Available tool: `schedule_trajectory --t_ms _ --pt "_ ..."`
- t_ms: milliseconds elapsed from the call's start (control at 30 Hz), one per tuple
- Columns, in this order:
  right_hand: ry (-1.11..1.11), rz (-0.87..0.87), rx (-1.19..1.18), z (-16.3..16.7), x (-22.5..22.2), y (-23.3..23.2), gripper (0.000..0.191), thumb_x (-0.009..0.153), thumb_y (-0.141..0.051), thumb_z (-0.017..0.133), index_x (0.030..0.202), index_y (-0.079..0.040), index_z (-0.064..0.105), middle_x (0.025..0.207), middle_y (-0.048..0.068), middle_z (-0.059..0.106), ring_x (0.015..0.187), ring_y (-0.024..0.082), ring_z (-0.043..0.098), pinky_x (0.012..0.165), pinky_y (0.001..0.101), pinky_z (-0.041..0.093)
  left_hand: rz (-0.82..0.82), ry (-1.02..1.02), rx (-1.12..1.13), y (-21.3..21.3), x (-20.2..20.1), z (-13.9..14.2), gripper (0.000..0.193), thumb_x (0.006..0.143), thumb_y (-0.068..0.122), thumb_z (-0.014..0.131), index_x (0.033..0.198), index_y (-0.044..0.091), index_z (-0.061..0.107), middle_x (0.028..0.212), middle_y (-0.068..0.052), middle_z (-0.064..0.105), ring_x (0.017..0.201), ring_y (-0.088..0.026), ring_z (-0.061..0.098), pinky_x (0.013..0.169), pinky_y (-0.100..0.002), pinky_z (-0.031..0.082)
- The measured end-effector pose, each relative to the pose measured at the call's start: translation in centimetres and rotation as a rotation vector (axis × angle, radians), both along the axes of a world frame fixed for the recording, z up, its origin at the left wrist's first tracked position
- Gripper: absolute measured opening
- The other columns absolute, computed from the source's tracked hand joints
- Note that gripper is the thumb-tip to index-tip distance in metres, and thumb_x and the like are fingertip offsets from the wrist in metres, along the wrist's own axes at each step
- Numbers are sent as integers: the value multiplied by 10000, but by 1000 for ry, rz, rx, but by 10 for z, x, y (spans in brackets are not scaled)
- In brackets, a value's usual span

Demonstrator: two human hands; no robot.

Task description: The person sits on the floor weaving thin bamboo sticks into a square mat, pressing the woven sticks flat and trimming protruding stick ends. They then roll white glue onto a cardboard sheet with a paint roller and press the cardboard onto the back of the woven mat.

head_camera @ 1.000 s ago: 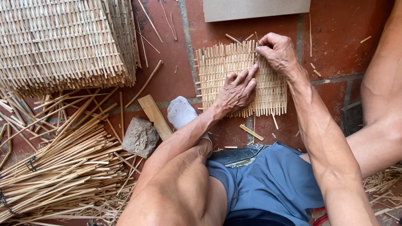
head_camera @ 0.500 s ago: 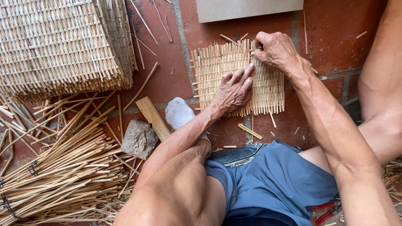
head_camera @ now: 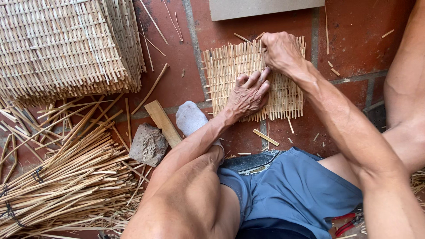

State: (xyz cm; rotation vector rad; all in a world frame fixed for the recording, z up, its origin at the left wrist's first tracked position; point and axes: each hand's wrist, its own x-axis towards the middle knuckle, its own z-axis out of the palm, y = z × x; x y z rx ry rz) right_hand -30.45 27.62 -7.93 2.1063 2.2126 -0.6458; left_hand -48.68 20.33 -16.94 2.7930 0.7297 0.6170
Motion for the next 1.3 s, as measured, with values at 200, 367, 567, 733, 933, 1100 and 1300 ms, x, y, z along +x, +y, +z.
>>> schedule_trajectory --t_ms 200,367,567,733,933,1100,1300 --pt "380 209 115 14 19 -6 96 985 9 588 906 -27 629 797 90 661 657 168 605 564 298 529 8 12 -30 -1 -1 8 335 923 327 670 1142 108 543 1582 -133 447 1254 -237 473 1033 -437 318" --pt "-140 360 -78 23 6 1 161 1013 -42 602 858 -10 635 684 113 632 559 186 589 449 308 518 18 4 -4 0 -2 10 327 957 319 667 1160 94 544 1592 -141 431 1283 -246 463 1063 -431 316" --pt "-225 298 -223 29 9 7 333 1106 -117 547 822 25 645 597 128 602 486 177 549 430 322 482 -28 -1 -106 -5 -3 -12 345 956 299 695 1174 72 554 1584 -147 445 1276 -250 469 1070 -432 347" --pt "319 -12 -133 24 21 -14 136 1027 -90 601 930 -41 683 647 98 638 496 174 531 426 348 462 89 -304 -469 23 -4 -20 281 1071 186 704 1324 157 588 1450 15 550 1224 -130 533 1011 -302 451" --pt "542 -94 263 25 12 -46 158 1044 -80 630 917 -76 723 815 49 707 678 129 623 594 305 557 154 89 -99 108 -11 36 600 874 71 692 1444 106 510 1482 -110 515 1391 -301 439 1053 -505 372" --pt "648 -64 340 39 0 -51 74 1001 -78 680 1025 -74 749 914 80 735 774 146 685 679 311 592 11 279 -348 137 14 77 529 847 56 613 1373 107 607 1180 -103 712 1222 -269 570 981 -499 382" --pt "499 -174 392 33 -2 -45 162 1035 -53 622 906 -49 720 806 78 731 670 166 651 583 333 538 -162 388 -949 166 43 77 246 788 143 767 1025 85 803 926 -112 779 829 -229 749 726 -392 600"
